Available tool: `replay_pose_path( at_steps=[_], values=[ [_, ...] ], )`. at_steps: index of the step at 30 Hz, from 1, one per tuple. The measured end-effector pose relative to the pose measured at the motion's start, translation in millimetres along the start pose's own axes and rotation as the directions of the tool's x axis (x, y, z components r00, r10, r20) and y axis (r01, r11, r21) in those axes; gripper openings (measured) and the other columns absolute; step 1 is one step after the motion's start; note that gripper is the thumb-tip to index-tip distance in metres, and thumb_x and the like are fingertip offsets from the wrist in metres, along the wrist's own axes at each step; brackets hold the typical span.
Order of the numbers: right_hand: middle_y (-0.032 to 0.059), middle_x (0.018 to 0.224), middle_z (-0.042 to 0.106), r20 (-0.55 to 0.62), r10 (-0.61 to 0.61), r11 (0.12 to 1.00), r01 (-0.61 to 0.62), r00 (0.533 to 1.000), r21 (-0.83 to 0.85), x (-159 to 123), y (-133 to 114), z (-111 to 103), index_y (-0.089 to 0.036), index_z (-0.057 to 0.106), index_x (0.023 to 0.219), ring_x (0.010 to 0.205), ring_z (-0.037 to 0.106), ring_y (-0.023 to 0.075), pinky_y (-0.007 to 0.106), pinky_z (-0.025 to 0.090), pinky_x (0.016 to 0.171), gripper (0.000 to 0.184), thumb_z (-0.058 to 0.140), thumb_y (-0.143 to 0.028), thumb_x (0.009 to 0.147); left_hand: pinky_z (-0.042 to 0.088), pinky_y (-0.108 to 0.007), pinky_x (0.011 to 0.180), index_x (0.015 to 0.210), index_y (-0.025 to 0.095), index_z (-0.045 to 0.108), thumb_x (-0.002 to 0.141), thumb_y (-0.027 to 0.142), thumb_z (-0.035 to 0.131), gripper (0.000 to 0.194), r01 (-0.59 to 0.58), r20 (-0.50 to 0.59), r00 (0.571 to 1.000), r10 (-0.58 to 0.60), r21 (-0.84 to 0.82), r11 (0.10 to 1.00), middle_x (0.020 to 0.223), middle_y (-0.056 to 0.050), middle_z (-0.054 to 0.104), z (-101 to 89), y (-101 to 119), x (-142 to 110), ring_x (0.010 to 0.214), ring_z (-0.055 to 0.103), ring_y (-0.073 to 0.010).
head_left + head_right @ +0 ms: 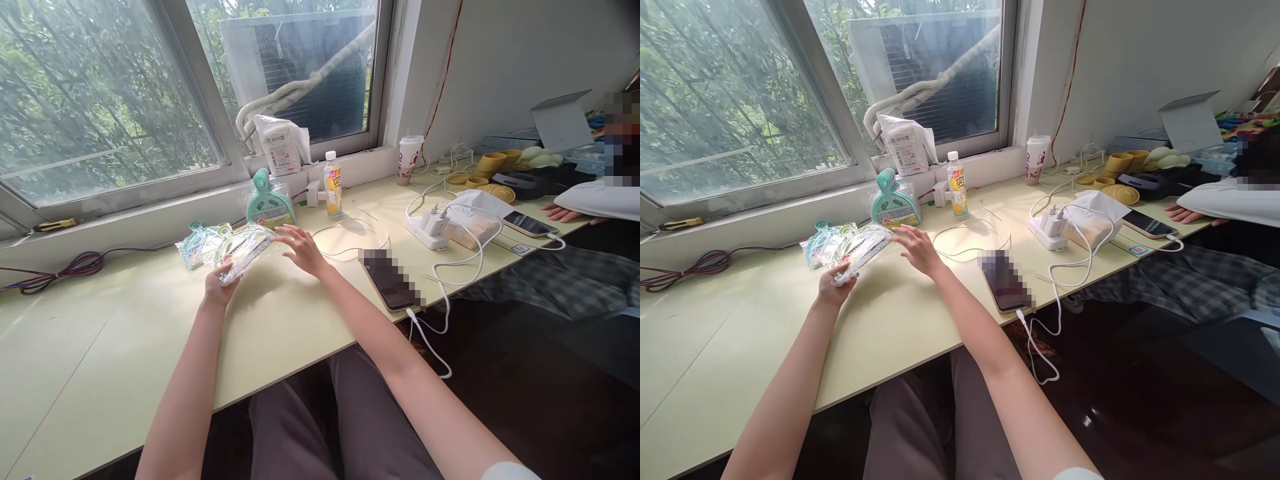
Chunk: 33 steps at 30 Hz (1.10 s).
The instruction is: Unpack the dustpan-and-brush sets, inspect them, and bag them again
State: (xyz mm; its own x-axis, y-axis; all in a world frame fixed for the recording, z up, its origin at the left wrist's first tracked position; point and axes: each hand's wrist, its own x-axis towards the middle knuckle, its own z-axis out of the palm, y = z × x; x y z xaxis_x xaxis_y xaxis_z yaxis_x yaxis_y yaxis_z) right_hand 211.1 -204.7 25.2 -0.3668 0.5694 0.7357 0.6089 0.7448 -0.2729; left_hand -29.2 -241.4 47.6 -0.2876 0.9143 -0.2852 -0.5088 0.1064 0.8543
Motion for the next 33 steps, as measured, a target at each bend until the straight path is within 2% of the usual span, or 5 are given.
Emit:
replay_pose_path(
  at_steps=[3, 7, 17, 27, 33],
  values=[
    [0.0025, 0.114, 0.07, -0.022, 0.092, 0.993, -0.09, 0.995, 0.072, 0.2, 3.0, 5.5, -0.025, 0.072, 0.095, 0.112, 0.058, 0.0216, 0.038, 0.037, 0.097, 0.015, 0.061, -0.017, 0.088, 0.039, -0.014, 0.032, 0.09, 0.012, 0.057, 0.07, 0.003, 0.056, 0.022, 0.016, 0.078, 0.997, -0.02, 0.053, 0.998, 0.068, -0.003, 0.06, -2.7, -3.1, 1.5, 0.046, 0.055, -0.0094],
    [0.0026, 0.089, 0.074, -0.043, 0.233, 0.965, -0.225, 0.972, 0.133, -1.1, 6.3, 10.6, -0.023, 0.072, 0.083, 0.094, 0.061, 0.0212, 0.037, 0.035, 0.091, 0.011, 0.064, -0.028, 0.088, 0.035, -0.014, 0.03, 0.091, 0.011, 0.057, 0.074, 0.006, 0.058, 0.018, 0.078, 0.151, 0.982, -0.11, 0.208, 0.975, 0.064, -0.003, 0.058, -6.1, -8.8, 3.6, 0.041, 0.05, -0.0079],
    [0.0025, 0.087, 0.07, -0.119, 0.432, 0.9, -0.419, 0.894, 0.115, -4.8, 12.2, 16.8, -0.024, 0.068, 0.081, 0.089, 0.057, 0.0222, 0.042, 0.031, 0.093, 0.014, 0.063, -0.036, 0.086, 0.045, -0.02, 0.039, 0.116, 0.009, 0.053, 0.082, 0.019, 0.063, 0.037, -0.072, 0.464, 0.873, -0.146, 0.419, 0.905, 0.082, -0.011, 0.068, -8.4, -14.6, 3.7, 0.056, 0.061, -0.0131],
    [0.0068, 0.111, 0.061, -0.04, 0.417, 0.831, -0.363, 0.908, 0.421, -6.8, 21.8, 26.7, -0.022, 0.061, 0.087, 0.107, 0.056, 0.0223, 0.038, 0.047, 0.088, 0.007, 0.061, -0.02, 0.08, 0.047, -0.022, 0.043, 0.128, 0.016, 0.047, 0.075, 0.028, 0.075, 0.061, -0.141, 0.509, 0.834, -0.214, 0.572, 0.808, 0.089, -0.008, 0.068, -7.4, -12.5, -8.4, 0.053, 0.059, -0.0112],
    [0.0058, 0.112, 0.06, 0.051, 0.556, 0.729, -0.517, 0.829, 0.448, -8.9, 31.7, 35.1, -0.022, 0.056, 0.1, 0.104, 0.057, 0.0196, 0.036, 0.048, 0.086, 0.029, 0.065, -0.013, 0.073, 0.042, -0.023, 0.04, 0.13, 0.02, 0.048, 0.074, 0.049, 0.073, 0.067, -0.11, 0.444, 0.875, -0.195, 0.574, 0.811, 0.09, -0.01, 0.067, -4.2, -16.6, -6.7, 0.05, 0.059, -0.013]
  ],
)
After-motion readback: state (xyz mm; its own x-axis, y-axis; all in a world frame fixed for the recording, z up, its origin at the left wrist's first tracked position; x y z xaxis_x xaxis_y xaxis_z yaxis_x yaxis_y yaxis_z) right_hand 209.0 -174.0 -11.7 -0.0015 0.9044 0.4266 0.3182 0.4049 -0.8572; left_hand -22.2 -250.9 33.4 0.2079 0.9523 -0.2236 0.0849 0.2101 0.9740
